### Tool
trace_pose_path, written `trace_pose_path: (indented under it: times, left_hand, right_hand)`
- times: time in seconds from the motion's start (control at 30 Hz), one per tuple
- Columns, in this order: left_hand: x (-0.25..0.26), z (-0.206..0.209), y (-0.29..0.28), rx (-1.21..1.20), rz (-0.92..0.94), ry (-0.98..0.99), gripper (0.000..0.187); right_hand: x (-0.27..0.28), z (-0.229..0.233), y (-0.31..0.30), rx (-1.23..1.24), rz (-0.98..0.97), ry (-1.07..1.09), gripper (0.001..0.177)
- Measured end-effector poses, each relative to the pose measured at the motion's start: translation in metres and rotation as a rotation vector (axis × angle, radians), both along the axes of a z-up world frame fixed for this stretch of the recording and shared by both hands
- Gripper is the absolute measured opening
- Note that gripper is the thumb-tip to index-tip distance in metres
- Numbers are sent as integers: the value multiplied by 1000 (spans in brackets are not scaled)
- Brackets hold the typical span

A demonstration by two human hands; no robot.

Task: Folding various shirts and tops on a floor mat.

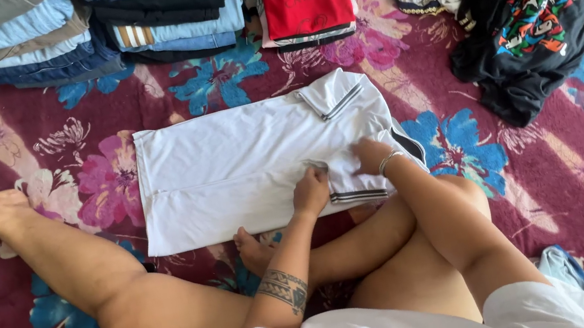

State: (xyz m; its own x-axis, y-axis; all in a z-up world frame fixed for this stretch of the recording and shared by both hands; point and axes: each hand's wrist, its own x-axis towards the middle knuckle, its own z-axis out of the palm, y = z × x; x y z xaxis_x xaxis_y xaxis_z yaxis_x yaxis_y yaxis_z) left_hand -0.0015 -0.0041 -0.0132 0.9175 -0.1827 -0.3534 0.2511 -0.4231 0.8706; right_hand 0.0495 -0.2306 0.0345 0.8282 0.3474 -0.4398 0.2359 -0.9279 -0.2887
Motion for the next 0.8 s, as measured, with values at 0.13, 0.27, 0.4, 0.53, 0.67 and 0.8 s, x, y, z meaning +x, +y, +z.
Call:
trace_pose_path:
  times: [0.13, 0.27, 0.4, 0.53, 0.67, 0.8]
  left_hand:
    - [0, 53, 1, 242, 1, -63, 52]
    - [-4, 55, -4, 246, -102, -5, 58]
    - [-7, -9, -19, 159, -134, -32, 49]
    - [-3, -15, -12, -309, 17, 220, 37]
    - [-14, 41, 1, 18, 84, 25, 32]
    - [-14, 69, -3, 161, 72, -362, 27]
  right_hand:
    - [9, 14, -33, -226, -251, 186, 68]
    - [7, 12, -53, -203, -306, 542, 70]
    - [-3, 17, -64, 15, -333, 474, 53]
    - [3, 7, -72, 356, -569, 510, 44]
    - [-1, 4, -73, 231, -587, 495, 44]
    - [3, 35, -46, 101, -555, 393, 51]
